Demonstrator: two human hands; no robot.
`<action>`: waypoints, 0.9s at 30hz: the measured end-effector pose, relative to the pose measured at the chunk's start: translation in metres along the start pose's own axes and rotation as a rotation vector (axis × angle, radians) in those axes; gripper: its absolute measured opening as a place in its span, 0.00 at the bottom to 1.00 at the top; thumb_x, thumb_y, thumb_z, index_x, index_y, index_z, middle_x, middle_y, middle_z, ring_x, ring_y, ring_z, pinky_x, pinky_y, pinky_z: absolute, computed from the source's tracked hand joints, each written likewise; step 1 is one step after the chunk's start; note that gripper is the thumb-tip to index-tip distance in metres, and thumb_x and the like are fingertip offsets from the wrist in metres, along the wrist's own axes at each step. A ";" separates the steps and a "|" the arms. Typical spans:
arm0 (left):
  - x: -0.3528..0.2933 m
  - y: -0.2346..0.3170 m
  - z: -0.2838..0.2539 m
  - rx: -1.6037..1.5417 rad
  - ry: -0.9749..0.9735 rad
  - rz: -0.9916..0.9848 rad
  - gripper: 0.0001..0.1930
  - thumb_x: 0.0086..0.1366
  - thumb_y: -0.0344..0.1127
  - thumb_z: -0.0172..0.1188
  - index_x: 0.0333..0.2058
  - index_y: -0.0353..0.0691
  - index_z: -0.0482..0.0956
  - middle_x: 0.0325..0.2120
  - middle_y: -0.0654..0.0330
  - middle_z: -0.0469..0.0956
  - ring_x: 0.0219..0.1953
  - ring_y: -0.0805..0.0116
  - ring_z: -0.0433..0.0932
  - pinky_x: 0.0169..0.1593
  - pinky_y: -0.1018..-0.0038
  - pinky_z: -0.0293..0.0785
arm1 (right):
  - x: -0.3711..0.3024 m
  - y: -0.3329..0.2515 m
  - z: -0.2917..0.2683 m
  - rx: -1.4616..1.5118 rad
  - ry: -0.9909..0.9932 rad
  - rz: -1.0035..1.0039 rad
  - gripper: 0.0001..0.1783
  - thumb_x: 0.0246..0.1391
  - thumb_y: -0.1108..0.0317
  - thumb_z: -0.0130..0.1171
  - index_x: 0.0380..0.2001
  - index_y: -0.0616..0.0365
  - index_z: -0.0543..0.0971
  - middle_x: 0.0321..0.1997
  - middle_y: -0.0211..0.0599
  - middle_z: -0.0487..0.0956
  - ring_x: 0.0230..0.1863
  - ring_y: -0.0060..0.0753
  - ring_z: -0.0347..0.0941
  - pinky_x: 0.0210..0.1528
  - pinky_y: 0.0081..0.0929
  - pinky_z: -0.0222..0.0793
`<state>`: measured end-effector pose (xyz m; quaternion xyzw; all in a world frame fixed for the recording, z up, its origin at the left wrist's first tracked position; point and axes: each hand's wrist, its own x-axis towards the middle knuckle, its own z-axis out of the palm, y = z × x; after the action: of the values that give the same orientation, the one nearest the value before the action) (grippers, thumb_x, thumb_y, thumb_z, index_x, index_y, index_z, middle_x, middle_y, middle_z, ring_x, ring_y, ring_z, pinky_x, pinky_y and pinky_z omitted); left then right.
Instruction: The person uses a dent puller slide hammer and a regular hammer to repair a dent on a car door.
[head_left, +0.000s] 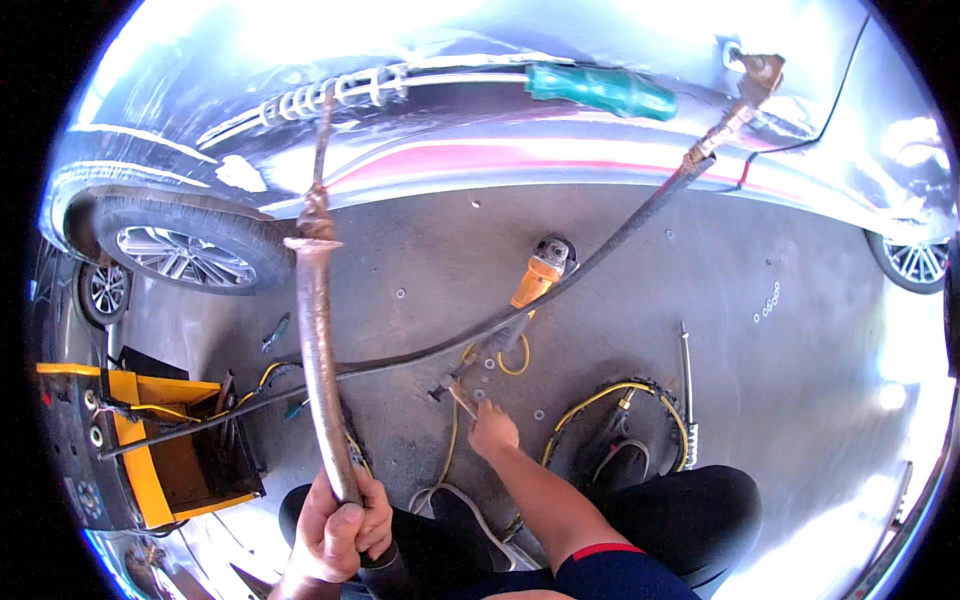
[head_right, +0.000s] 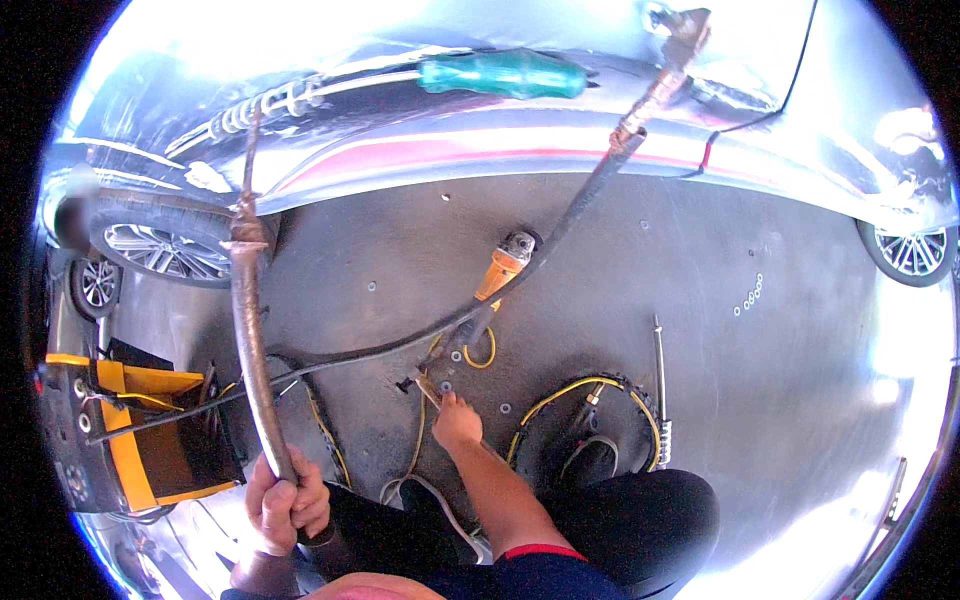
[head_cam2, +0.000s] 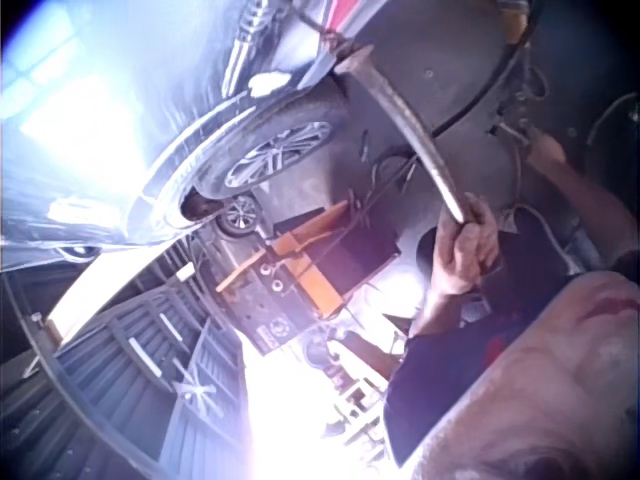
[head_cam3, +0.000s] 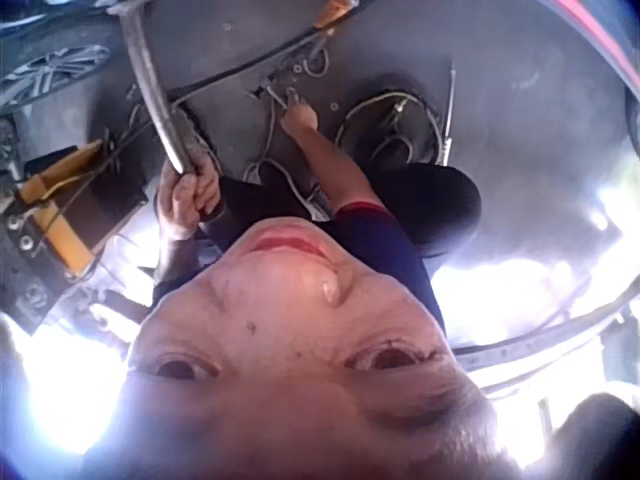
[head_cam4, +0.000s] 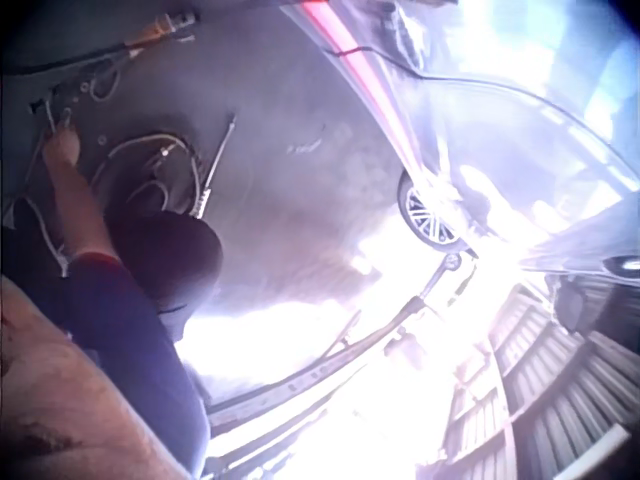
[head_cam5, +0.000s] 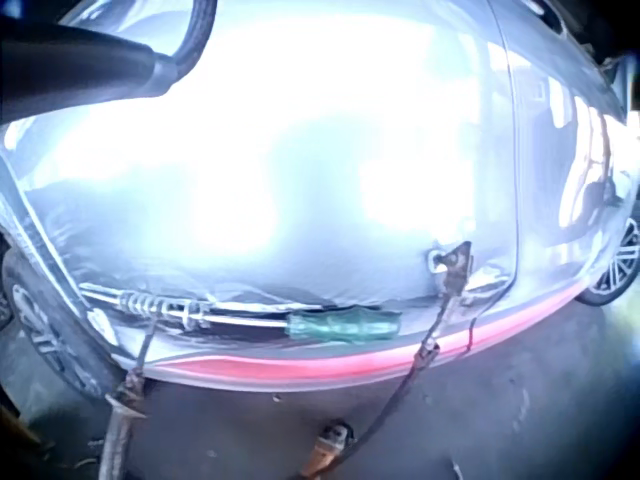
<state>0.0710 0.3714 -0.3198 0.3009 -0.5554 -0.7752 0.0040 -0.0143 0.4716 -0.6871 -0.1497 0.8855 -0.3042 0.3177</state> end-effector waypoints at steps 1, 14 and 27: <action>0.001 -0.002 -0.001 -0.003 -0.023 0.010 0.20 0.68 0.45 0.56 0.44 0.34 0.62 0.19 0.64 0.62 0.17 0.79 0.61 0.20 0.78 0.63 | 0.003 0.003 -0.001 -0.041 -0.061 0.027 0.19 0.55 0.65 0.55 0.49 0.61 0.70 0.49 0.54 0.77 0.49 0.57 0.77 0.50 0.48 0.75; 0.007 0.012 0.003 -0.041 -0.124 -0.043 0.11 0.68 0.36 0.49 0.39 0.34 0.63 0.21 0.65 0.62 0.20 0.80 0.59 0.24 0.80 0.62 | 0.011 -0.015 -0.010 -0.110 -0.072 0.070 0.21 0.56 0.61 0.55 0.49 0.61 0.75 0.45 0.58 0.80 0.48 0.58 0.77 0.52 0.51 0.73; 0.001 0.029 -0.011 0.026 -0.225 -0.116 0.05 0.72 0.33 0.44 0.36 0.39 0.63 0.20 0.68 0.61 0.19 0.78 0.59 0.23 0.78 0.61 | 0.003 -0.236 -0.374 1.410 0.119 -0.499 0.26 0.62 0.44 0.57 0.39 0.60 0.79 0.26 0.31 0.79 0.24 0.22 0.73 0.23 0.20 0.67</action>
<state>0.0654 0.3506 -0.2976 0.2440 -0.5438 -0.7958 -0.1071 -0.2444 0.4543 -0.3101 -0.0902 0.4361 -0.8700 0.2117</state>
